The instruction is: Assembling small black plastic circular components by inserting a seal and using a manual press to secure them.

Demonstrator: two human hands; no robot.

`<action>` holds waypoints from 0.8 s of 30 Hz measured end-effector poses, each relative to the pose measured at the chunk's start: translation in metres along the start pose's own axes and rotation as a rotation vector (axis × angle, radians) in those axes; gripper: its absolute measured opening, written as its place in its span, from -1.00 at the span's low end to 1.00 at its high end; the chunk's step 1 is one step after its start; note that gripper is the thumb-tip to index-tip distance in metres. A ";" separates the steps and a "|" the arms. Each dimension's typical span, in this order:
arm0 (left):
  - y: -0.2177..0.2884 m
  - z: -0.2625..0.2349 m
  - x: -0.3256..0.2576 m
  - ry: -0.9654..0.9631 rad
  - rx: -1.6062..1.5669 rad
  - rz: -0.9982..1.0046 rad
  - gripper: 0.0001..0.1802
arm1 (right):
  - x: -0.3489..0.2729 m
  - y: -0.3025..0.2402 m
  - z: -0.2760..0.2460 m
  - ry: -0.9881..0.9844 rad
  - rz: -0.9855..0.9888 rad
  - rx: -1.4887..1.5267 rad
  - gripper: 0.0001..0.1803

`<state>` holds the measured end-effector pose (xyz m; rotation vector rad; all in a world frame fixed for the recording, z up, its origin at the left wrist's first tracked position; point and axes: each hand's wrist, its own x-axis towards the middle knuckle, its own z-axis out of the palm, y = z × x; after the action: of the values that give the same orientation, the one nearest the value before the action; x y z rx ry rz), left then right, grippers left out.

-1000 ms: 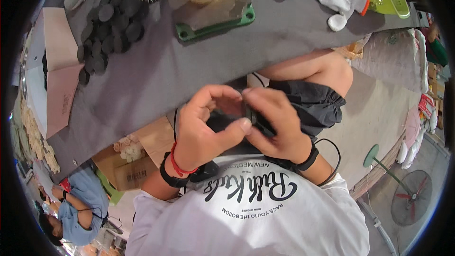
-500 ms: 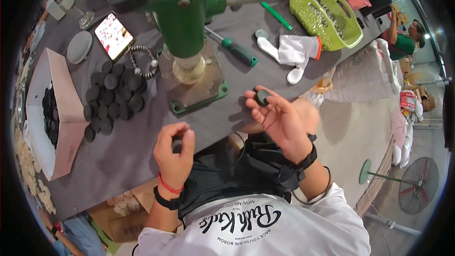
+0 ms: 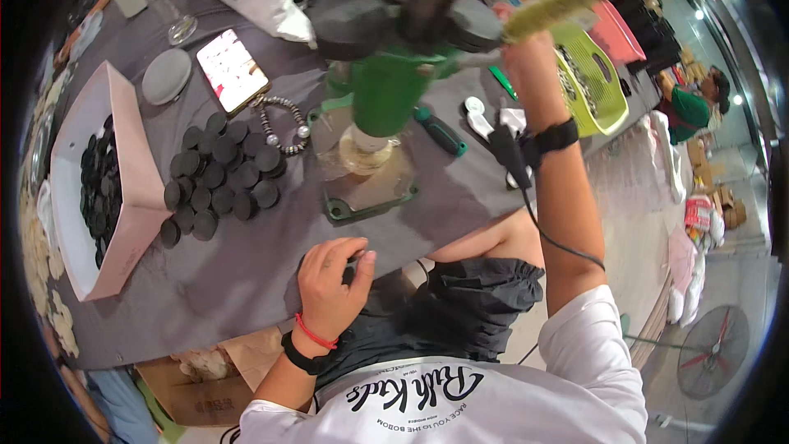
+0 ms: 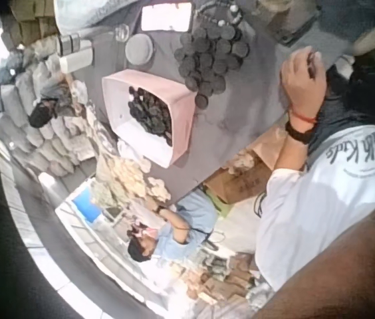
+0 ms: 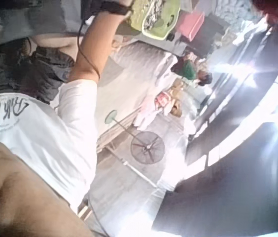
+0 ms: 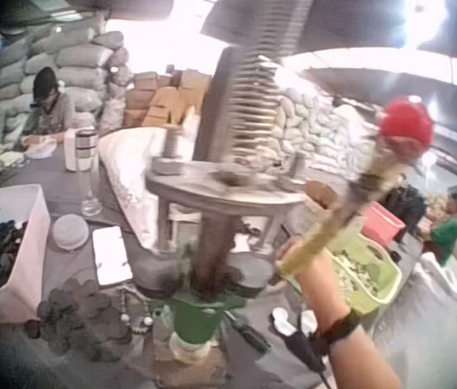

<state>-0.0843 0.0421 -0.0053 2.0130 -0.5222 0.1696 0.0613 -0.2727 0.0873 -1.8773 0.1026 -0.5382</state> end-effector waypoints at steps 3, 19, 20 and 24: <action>-0.001 -0.001 0.003 -0.012 0.013 0.105 -0.83 | -0.012 0.051 0.023 -0.125 -0.316 -0.391 -0.74; -0.005 0.000 0.006 -0.014 0.009 0.169 -0.83 | 0.016 0.050 0.105 -0.726 -0.052 0.165 -0.44; -0.005 0.001 0.006 -0.021 0.010 0.174 -0.84 | 0.024 0.047 0.118 -0.759 0.033 0.238 -0.42; -0.005 0.000 0.006 0.002 0.022 0.157 -0.86 | 0.012 0.031 0.121 -0.914 0.284 0.470 -0.35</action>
<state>-0.0768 0.0425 -0.0068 1.9923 -0.6801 0.2741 0.1279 -0.1829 0.0302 -1.4513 -0.3318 0.4799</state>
